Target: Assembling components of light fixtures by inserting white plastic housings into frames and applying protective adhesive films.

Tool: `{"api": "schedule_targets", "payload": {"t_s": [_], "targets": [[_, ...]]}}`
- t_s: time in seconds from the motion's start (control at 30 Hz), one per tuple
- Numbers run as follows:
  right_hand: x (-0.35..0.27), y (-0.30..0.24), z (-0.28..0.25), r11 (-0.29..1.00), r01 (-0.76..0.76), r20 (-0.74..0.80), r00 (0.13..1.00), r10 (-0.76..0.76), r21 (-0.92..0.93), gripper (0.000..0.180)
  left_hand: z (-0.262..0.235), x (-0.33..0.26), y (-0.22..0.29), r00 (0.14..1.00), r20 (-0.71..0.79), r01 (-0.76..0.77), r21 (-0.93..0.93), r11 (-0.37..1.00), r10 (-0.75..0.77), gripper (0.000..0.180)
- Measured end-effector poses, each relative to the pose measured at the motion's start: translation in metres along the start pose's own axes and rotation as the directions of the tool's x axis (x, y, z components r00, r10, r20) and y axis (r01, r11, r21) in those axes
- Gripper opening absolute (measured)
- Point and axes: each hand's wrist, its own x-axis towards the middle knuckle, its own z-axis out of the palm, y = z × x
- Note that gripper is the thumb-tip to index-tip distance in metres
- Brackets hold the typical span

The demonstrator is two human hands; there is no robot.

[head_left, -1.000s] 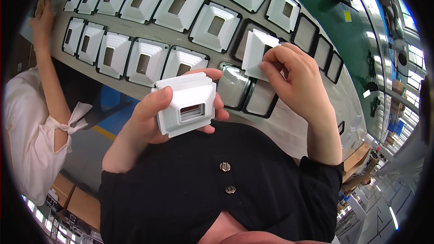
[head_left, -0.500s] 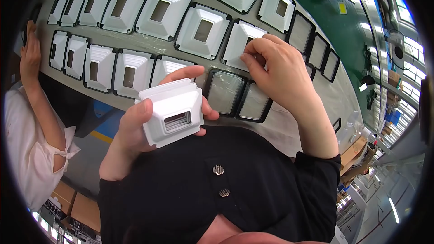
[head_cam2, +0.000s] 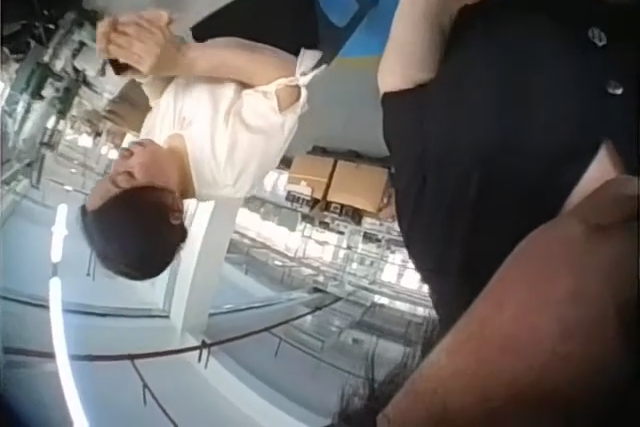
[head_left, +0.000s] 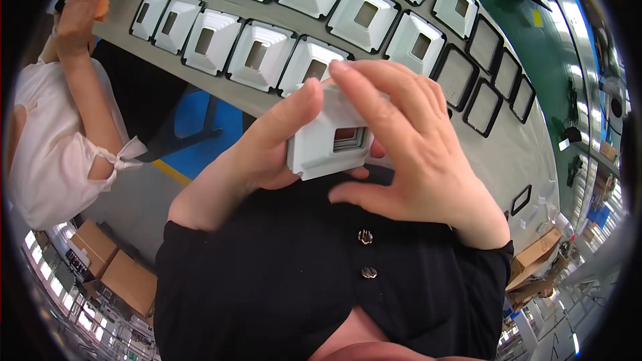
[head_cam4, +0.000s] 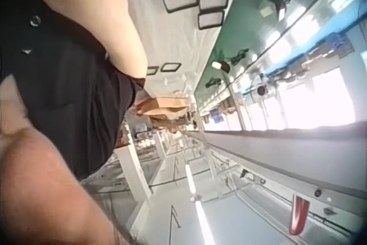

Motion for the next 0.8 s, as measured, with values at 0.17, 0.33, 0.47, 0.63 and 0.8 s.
{"api": "schedule_targets", "payload": {"t_s": [0.17, 0.33, 0.47, 0.63, 0.8], "targets": [[-0.011, -0.005, 0.009, 0.998, 0.03, -0.078, 0.996, -0.034, -0.056, 0.086, -0.004, -0.008, -0.011, 0.983, 0.144, -0.097, -0.105, 0.99, 0.111, 0.066], [-0.025, -0.008, 0.009, 0.998, 0.053, -0.118, 0.992, -0.048, 0.042, 0.087, -0.001, -0.019, -0.013, 0.982, 0.176, -0.059, -0.04, 0.997, 0.065, 0.056], [-0.033, -0.007, 0.009, 0.989, 0.082, -0.15, 0.987, -0.063, 0.123, 0.089, 0.004, -0.023, -0.017, 0.986, 0.161, -0.028, -0.034, 0.999, 0.033, 0.058], [-0.036, -0.009, 0.011, 0.98, 0.127, -0.243, 0.966, -0.086, 0.155, 0.086, 0.015, -0.02, -0.014, 0.992, 0.125, -0.038, 0.054, 0.998, 0.031, 0.065], [-0.049, 0.001, -0.012, 0.983, 0.159, -0.322, 0.929, -0.18, -0.091, 0.087, 0.015, -0.021, -0.011, 0.996, -0.049, -0.077, 0.069, 0.995, 0.08, 0.071]]}}
